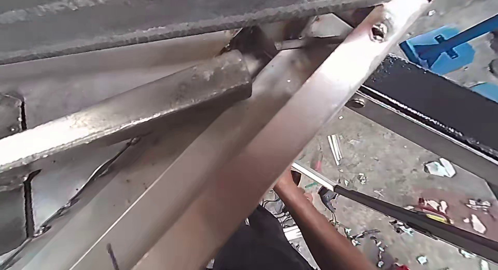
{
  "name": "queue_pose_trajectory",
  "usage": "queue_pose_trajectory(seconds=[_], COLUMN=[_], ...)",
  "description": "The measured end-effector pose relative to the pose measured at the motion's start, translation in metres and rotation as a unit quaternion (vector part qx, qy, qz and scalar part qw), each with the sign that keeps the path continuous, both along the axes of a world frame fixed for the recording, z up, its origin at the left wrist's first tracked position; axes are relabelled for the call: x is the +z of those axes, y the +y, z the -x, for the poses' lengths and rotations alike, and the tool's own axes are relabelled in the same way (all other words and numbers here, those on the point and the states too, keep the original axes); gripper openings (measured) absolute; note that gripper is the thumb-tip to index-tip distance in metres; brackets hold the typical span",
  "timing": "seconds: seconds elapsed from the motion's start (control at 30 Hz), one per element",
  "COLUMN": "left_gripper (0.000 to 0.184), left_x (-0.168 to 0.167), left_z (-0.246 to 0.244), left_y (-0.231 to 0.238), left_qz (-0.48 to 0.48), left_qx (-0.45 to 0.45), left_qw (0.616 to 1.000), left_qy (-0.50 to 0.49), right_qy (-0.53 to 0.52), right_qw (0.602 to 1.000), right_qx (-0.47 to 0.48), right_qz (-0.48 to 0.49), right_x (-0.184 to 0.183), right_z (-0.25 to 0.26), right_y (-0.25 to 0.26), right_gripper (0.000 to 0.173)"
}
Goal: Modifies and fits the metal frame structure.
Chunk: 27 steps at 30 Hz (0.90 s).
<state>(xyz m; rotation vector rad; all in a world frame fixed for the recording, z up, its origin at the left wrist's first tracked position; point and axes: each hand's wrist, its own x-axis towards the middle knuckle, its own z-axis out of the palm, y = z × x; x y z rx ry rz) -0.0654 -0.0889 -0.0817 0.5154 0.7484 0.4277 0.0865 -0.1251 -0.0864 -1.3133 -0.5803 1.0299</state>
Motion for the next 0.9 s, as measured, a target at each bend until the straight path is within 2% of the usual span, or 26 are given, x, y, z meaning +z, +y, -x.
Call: queue_pose_trajectory(seconds=[0.17,0.4,0.47,0.57,0.63,0.67,0.7,0.73,0.77,0.8,0.83,0.87,0.9], left_gripper=[0.026,0.029,0.030,0.037,0.037,0.038,0.036,0.034,0.031,0.027,0.025,0.025,0.023], left_x=[0.007,0.012,0.006,-0.005,0.006,0.000,-0.005,-0.008,-0.007,-0.011,-0.018,-0.023,-0.024], left_z=[-0.003,-0.002,0.002,0.010,0.006,0.008,0.009,0.009,0.004,0.002,0.003,0.002,-0.002], left_y=[0.000,0.003,0.002,-0.003,-0.009,-0.010,-0.011,-0.012,-0.014,-0.017,-0.019,-0.018,-0.016], left_qz=[0.019,-0.027,-0.025,0.078,0.178,0.192,0.147,0.046,-0.108,-0.280,-0.429,-0.522,-0.559], left_qx=[0.013,-0.007,0.001,0.014,0.063,0.070,0.061,0.056,0.070,0.073,0.078,0.088,0.099], left_qw=[1.000,0.999,1.000,0.981,0.962,0.958,0.974,0.994,0.990,0.941,0.859,0.781,0.739], left_qy=[0.004,0.036,-0.007,-0.179,-0.199,-0.202,-0.162,-0.081,0.048,0.177,0.269,0.331,0.362], right_qy=[-0.013,0.011,0.019,0.049,0.071,0.075,0.072,0.063,0.050,0.034,0.018,0.006,0.002], right_qw=[1.000,1.000,1.000,0.998,0.996,0.996,0.996,0.997,0.998,0.999,0.999,1.000,1.000], right_qx=[0.001,0.014,0.012,0.007,0.002,0.000,-0.001,-0.001,0.000,-0.001,0.000,-0.002,-0.011], right_qz=[0.000,-0.009,-0.020,-0.038,-0.048,-0.052,-0.054,-0.053,-0.048,-0.040,-0.027,-0.016,-0.009], right_x=[0.006,0.003,-0.001,-0.005,-0.006,-0.006,-0.006,-0.006,-0.005,-0.003,-0.002,-0.002,-0.002], right_z=[-0.001,-0.004,-0.004,-0.004,-0.003,-0.002,-0.001,0.000,0.001,0.003,0.006,0.009,0.012], right_y=[0.000,0.002,0.003,0.004,0.005,0.006,0.006,0.005,0.004,0.003,0.001,0.002,0.004], right_gripper=[0.007,0.008,0.010,0.012,0.012,0.013,0.014,0.015,0.017,0.017,0.016,0.013,0.011])
